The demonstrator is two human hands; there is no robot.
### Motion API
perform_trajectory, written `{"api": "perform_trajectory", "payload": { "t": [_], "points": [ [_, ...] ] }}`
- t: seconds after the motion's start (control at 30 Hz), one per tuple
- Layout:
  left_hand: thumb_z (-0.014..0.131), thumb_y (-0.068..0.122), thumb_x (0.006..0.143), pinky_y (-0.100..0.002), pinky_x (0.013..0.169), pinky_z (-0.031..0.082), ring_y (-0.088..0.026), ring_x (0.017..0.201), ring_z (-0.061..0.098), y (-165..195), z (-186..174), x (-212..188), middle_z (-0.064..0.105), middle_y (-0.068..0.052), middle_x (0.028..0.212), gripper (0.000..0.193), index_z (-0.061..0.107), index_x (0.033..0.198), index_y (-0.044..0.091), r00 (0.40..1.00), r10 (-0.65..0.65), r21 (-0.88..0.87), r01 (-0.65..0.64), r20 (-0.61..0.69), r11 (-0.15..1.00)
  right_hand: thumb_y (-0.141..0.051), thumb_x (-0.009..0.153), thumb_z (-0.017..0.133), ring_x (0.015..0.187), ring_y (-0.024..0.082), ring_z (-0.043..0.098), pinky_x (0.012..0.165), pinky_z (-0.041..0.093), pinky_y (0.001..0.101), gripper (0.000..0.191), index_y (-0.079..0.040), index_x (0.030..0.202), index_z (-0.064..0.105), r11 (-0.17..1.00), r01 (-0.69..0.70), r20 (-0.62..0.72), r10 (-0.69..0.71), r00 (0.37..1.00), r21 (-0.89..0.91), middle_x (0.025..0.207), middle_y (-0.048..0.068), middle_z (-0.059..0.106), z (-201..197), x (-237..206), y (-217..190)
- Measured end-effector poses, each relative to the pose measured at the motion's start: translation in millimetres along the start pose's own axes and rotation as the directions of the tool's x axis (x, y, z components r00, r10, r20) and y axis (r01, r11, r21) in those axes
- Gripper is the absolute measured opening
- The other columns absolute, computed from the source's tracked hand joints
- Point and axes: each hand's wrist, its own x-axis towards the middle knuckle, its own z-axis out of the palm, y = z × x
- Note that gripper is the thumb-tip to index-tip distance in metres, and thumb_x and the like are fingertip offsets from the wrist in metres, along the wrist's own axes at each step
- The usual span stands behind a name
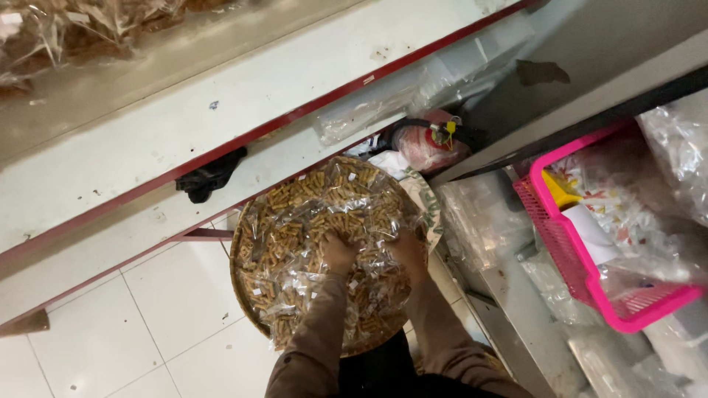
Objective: The person picks up plastic bags of fried snack rolls from round woven trays on the floor and places them onto the shelves of a display rack, arranging the bags in rows on the shelf levels. They work through several trays, filling the shelf space bag by bag.
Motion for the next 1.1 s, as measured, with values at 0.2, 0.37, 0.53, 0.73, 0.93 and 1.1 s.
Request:
{"api": "perform_trajectory", "payload": {
  "t": [0.2,0.37,0.53,0.73,0.93,1.1],
  "points": [
    [0.075,0.006,0.085,-0.038,0.077,0.059,-0.024,0.087,0.07,-4,3,5,0.075,-0.009,0.095,0.015,0.069,0.098,0.002,0.97,0.095,-0.898,0.168,0.225,0.408,-0.02,0.091,0.083,0.082,0.024,0.071,0.072,0.057,0.0379,0.027,-0.006,0.096,0.06,0.931,0.306,-0.097,-0.292,0.952,0.201,0.089,0.014,0.068,-32,11,21],
    [0.068,0.01,0.096,-0.037,0.084,0.054,-0.022,0.098,0.063,-7,-2,13,0.066,-0.009,0.106,0.018,0.06,0.111,0.005,0.973,0.074,-0.922,0.182,0.22,0.343,-0.002,0.095,0.073,0.096,0.021,0.07,0.08,0.059,0.0358,0.028,-0.006,0.114,0.052,0.506,0.011,0.075,-0.15,0.986,0.862,0.105,0.011,0.07,-71,5,14],
    [0.069,0.027,0.093,-0.036,0.1,0.054,-0.021,0.121,0.06,21,-17,13,0.06,-0.004,0.133,0.059,0.041,0.146,0.022,0.915,0.302,-0.821,0.053,0.268,0.569,0.002,0.078,0.076,0.104,0.016,0.066,0.082,0.06,0.0337,0.072,-0.015,0.14,0.043,0.728,-0.037,0.291,-0.227,0.93,0.685,0.127,0.003,0.061,-82,12,-42],
    [0.076,0.031,0.092,-0.04,0.09,0.056,-0.026,0.103,0.067,49,-32,24,0.074,-0.018,0.116,0.047,0.068,0.124,-0.002,0.896,0.401,-0.701,-0.163,0.189,0.694,-0.004,0.09,0.077,0.116,0.019,0.065,0.092,0.059,0.0331,0.063,-0.006,0.146,0.046,0.68,0.034,0.364,-0.434,0.824,0.733,0.131,0.011,0.064,-83,45,-65],
    [0.062,0.041,0.101,-0.034,0.093,0.055,-0.021,0.113,0.065,26,-32,35,0.069,-0.013,0.128,0.053,0.062,0.132,-0.003,0.994,-0.001,-0.927,0.103,0.11,0.36,-0.002,0.099,0.075,0.092,0.021,0.067,0.074,0.057,0.0342,0.059,-0.005,0.152,0.05,0.263,-0.039,0.154,-0.431,0.889,0.964,0.114,0.012,0.067,-87,90,-56],
    [0.059,0.039,0.09,-0.045,0.092,0.06,-0.027,0.111,0.064,17,-15,15,0.06,-0.012,0.13,0.069,0.037,0.148,0.008,0.965,0.11,-0.911,0.183,0.239,0.369,-0.012,0.098,0.07,0.102,0.02,0.07,0.079,0.061,0.032,0.053,-0.003,0.146,0.05,0.031,-0.219,0.213,-0.395,0.894,0.975,0.124,0.01,0.068,-68,97,-60]
  ]
}}
